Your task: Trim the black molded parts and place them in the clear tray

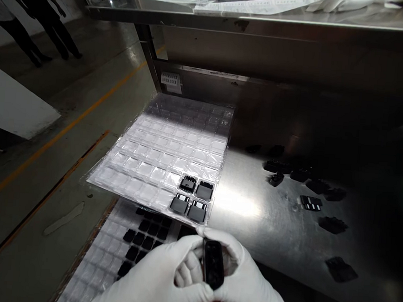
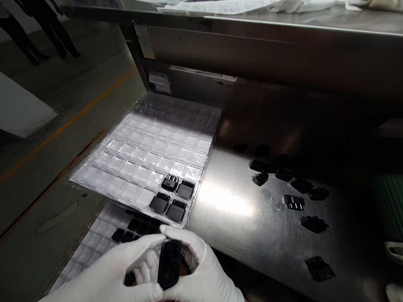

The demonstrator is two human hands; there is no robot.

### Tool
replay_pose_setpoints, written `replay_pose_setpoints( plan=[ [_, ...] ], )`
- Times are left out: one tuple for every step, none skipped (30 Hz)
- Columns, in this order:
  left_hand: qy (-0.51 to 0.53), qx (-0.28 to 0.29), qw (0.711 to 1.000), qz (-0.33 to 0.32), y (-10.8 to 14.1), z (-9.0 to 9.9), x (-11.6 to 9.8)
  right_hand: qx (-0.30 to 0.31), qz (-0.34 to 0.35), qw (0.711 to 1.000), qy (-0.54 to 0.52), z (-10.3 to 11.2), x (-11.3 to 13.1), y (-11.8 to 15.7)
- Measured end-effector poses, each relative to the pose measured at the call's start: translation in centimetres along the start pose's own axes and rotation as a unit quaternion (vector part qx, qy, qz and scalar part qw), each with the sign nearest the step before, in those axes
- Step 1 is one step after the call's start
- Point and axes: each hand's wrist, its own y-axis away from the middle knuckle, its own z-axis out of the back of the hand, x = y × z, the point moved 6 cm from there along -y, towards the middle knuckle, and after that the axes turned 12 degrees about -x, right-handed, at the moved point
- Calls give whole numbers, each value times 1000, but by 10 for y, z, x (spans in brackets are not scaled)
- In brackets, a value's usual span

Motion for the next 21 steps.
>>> replay_pose_setpoints(
  plan=[
    [2, 2, 1000, 1, 0, 0, 1, 2, 6, 1000, 1, 0, -1, 0],
    [5, 3, 1000, 3, 1, 0, 1, 4, 15, 1000, 5, -1, -2, 0],
    [6, 4, 1000, 4, 1, 0, 1, 5, 26, 1000, 9, -1, -3, 1],
    [6, 5, 1000, 4, 2, 0, 1, 8, 40, 999, 15, -1, -4, 1],
    [6, 4, 1000, 4, 2, 1, 1, 7, 54, 998, 24, -1, -4, 1],
    [4, 0, 1000, 4, 2, 1, 2, 2, 73, 997, 36, -1, -3, 1],
    [-2, -5, 1000, 0, 1, 2, 3, -4, 99, 994, 55, -1, 0, 1],
    [-15, -15, 1000, -13, -1, 3, 5, -9, 140, 987, 81, -1, 5, 0],
    [-33, -30, 998, -33, -4, 4, 7, -7, 194, 974, 115, -3, 13, 0],
    [-54, -51, 996, -57, -8, 6, 10, 6, 256, 954, 154, -8, 22, 1],
    [-74, -77, 991, -82, -12, 8, 14, 26, 316, 929, 194, -14, 30, 2],
    [-87, -105, 985, -107, -17, 10, 19, 51, 368, 900, 230, -20, 36, 3],
    [-89, -127, 980, -127, -21, 13, 24, 71, 405, 873, 264, -26, 40, 3],
    [-86, -145, 975, -147, -25, 17, 29, 79, 426, 850, 298, -30, 41, 3],
    [-89, -165, 968, -168, -28, 22, 33, 75, 433, 834, 334, -31, 40, 1],
    [-104, -188, 958, -189, -31, 29, 35, 61, 433, 821, 367, -31, 38, -2],
    [-135, -217, 945, -206, -33, 38, 36, 43, 429, 811, 395, -30, 35, -4],
    [-182, -247, 927, -216, -35, 48, 37, 27, 422, 805, 417, -28, 31, -5],
    [-236, -276, 906, -218, -38, 58, 37, 11, 417, 801, 429, -25, 28, -6],
    [-294, -303, 881, -215, -42, 69, 37, -1, 416, 800, 432, -22, 26, -5],
    [-355, -319, 854, -209, -46, 78, 37, -11, 417, 801, 429, -19, 26, -4]
  ],
)
